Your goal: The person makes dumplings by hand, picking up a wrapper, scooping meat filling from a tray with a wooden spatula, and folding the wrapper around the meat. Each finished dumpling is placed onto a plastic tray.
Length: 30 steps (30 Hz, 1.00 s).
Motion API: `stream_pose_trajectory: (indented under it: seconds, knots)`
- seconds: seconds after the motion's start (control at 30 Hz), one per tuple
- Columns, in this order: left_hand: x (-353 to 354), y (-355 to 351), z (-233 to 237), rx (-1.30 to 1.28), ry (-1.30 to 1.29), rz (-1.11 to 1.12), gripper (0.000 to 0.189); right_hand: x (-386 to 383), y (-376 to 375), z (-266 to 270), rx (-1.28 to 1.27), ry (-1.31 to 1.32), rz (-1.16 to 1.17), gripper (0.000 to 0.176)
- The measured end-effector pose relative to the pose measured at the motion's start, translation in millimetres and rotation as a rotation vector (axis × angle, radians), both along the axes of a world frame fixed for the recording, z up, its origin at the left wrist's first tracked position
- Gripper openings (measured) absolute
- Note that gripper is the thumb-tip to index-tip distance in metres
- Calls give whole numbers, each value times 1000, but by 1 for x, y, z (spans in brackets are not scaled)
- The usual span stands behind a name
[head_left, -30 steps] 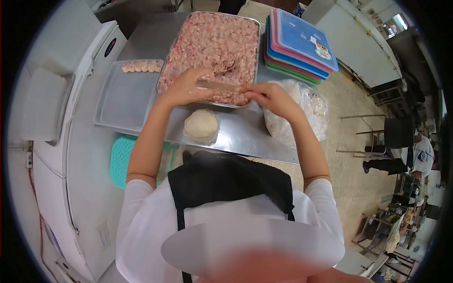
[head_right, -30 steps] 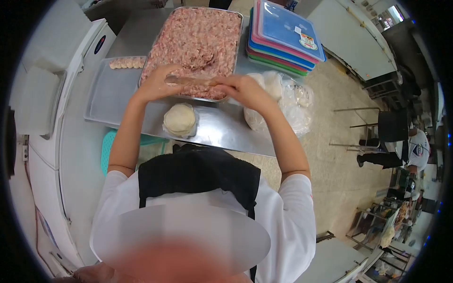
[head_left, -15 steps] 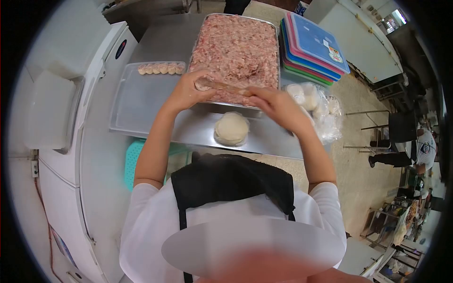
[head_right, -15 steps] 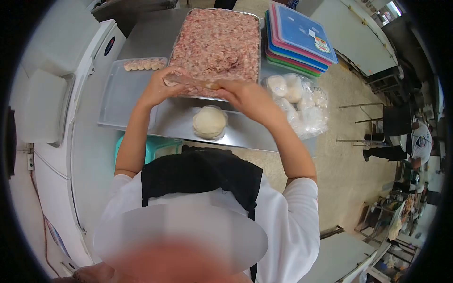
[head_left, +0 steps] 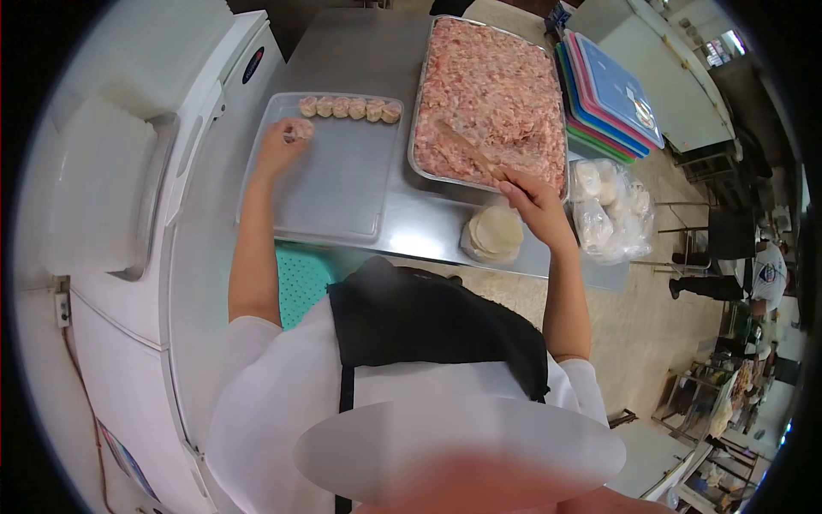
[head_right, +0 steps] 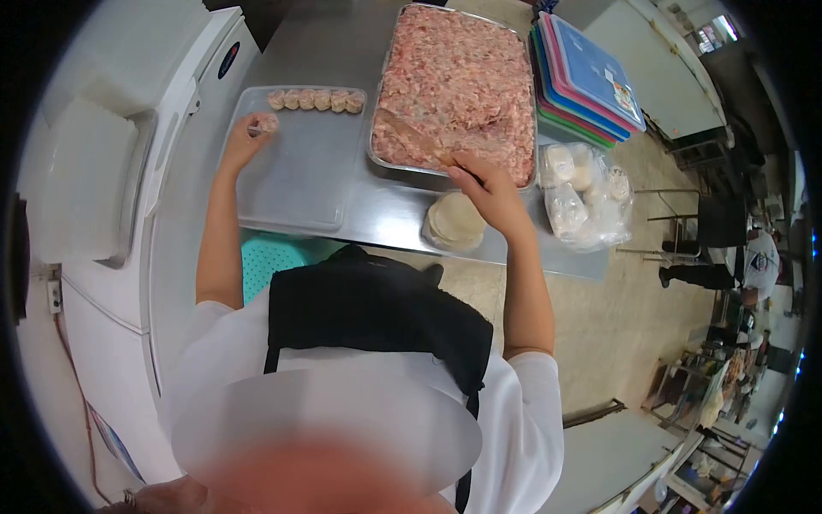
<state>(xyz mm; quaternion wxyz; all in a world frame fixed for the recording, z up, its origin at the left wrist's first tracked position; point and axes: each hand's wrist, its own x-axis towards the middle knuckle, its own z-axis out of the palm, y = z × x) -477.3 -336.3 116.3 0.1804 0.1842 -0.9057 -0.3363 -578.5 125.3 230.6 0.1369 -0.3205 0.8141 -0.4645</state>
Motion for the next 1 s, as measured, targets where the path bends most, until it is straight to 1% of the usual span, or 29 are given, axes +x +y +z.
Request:
stream_pose_trajectory:
  seconds: [0.07, 0.1, 0.2, 0.3, 0.4, 0.47, 0.5, 0.57, 0.6, 0.67, 0.7, 0.77, 0.8, 0.87, 0.93, 0.97, 1.0]
  knots:
    - [-12, -21, -6, -79, -11, 68, 38, 12, -1, 4, 14, -151, -92, 31]
    - [-18, -29, -9, -119, -16, 101, 37, 16, 0, 4, 21, -166, -121, 31]
    - [-33, -48, -24, -88, 52, 177, 39, 27, 5, 4, 34, -211, -202, 32]
    - [-50, -62, -44, -142, 125, 252, 50, 37, 10, 6, 41, -240, -266, 33]
    - [-56, -48, -28, -63, 6, 248, 64, 43, 15, 11, 58, -254, -312, 33]
    - [-61, -55, -37, -12, 4, 238, 68, 42, 22, 10, 68, -303, -350, 33]
    - [-62, -58, -42, 13, 2, 233, 70, 41, 25, 4, 57, -219, -319, 34]
    - [-62, -59, -50, 64, 61, 232, 68, 38, 28, -5, 33, -53, -257, 35]
    - [-63, -60, -52, 88, 92, 228, 67, 35, 32, -6, 88, -108, -271, 35]
    - [-62, -59, -51, -35, 85, 199, 66, 27, 36, 4, 193, -218, -303, 36]
    - [-62, -57, -50, -96, 84, 179, 66, 17, 43, -1, 206, -105, -285, 35]
    - [-63, -52, -40, -157, -65, 203, 67, -9, 65, -15, 243, 118, -260, 35]
    - [-65, -52, -36, -191, -136, 216, 67, -26, 75, -14, 364, 278, -243, 32]
    - [-68, -66, -50, -181, -159, 173, 69, -62, 93, -7, 608, 598, -192, 27]
    - [-70, -56, -47, -262, -121, 137, 70, -82, 97, 24, 867, 591, -272, 24]
    - [-69, -42, -35, -345, -69, 121, 69, -93, 97, 34, 995, 587, -306, 26]
    - [-65, -28, -24, -427, -20, 107, 69, -104, 99, 35, 993, 647, -297, 26]
